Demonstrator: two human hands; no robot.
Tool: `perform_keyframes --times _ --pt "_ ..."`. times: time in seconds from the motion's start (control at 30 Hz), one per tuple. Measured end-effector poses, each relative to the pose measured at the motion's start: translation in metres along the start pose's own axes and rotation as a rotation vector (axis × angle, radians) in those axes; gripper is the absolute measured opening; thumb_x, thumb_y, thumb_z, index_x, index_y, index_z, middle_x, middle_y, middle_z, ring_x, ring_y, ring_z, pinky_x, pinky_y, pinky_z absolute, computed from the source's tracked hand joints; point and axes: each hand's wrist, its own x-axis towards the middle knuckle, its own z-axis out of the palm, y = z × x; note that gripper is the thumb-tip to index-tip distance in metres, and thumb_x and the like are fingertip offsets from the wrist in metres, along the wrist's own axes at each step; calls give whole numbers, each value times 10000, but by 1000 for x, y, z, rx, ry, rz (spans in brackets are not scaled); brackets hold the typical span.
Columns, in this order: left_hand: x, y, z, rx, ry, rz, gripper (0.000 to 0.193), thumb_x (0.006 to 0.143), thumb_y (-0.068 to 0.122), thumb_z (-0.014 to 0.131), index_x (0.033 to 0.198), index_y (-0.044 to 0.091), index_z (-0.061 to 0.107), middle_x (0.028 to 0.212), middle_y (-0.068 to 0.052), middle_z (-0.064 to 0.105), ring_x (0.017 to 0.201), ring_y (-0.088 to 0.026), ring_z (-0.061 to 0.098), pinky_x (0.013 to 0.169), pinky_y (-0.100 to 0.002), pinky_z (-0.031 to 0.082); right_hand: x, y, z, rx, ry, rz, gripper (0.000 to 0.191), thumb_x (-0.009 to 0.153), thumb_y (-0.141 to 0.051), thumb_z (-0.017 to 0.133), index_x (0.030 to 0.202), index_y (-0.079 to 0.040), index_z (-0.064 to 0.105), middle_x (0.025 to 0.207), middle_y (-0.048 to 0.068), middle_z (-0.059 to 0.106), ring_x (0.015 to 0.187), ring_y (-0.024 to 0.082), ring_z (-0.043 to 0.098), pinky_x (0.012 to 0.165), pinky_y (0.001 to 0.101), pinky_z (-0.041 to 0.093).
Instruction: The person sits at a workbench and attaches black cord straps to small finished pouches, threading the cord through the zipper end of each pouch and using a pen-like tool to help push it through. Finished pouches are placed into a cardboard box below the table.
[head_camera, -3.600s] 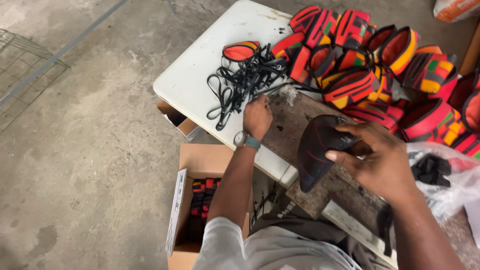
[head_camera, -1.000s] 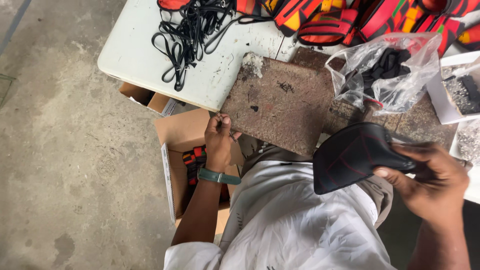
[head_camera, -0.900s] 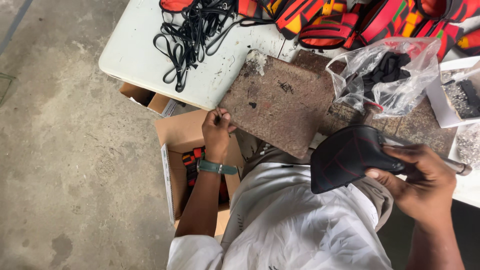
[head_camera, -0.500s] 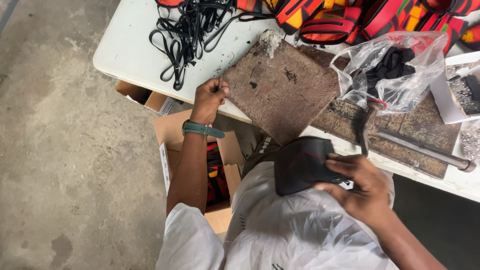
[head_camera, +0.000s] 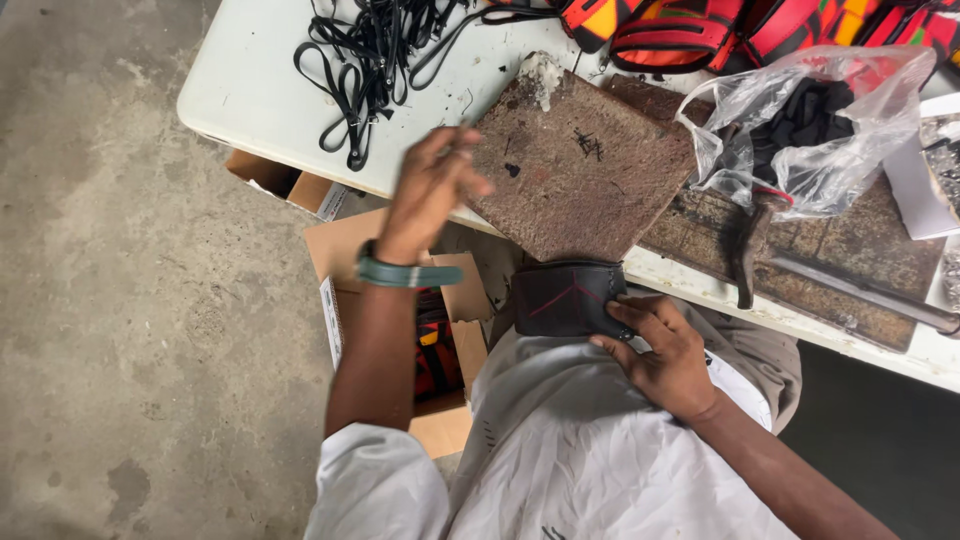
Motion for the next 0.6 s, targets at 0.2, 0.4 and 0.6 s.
perform_keyframes --times 0.2,0.4,0.6 --pt "40 -66 105 -299 -184 183 259 1089 100 530 1336 22 515 1111 -104 683 1061 -211 750 944 -371 600 3 -7 -7 24 4 -27 503 729 -219 898 1162 -56 698 1105 124 673 1018 282 698 865 365 573" --pt "20 -95 123 -292 -314 36 276 1083 118 503 1343 28 473 1109 -103 700 1050 -212 730 915 -380 599 5 -18 -13 -37 -33 -45 532 771 -249 873 1239 -80 684 1064 128 647 901 273 691 733 367 583" --pt "14 -91 130 -190 -347 123 244 1122 203 578 1247 -4 613 1153 -98 742 1075 -173 691 964 -339 576 7 -28 -19 -208 -176 3 516 886 -317 741 1348 -104 651 1033 140 621 740 312 671 625 407 574"
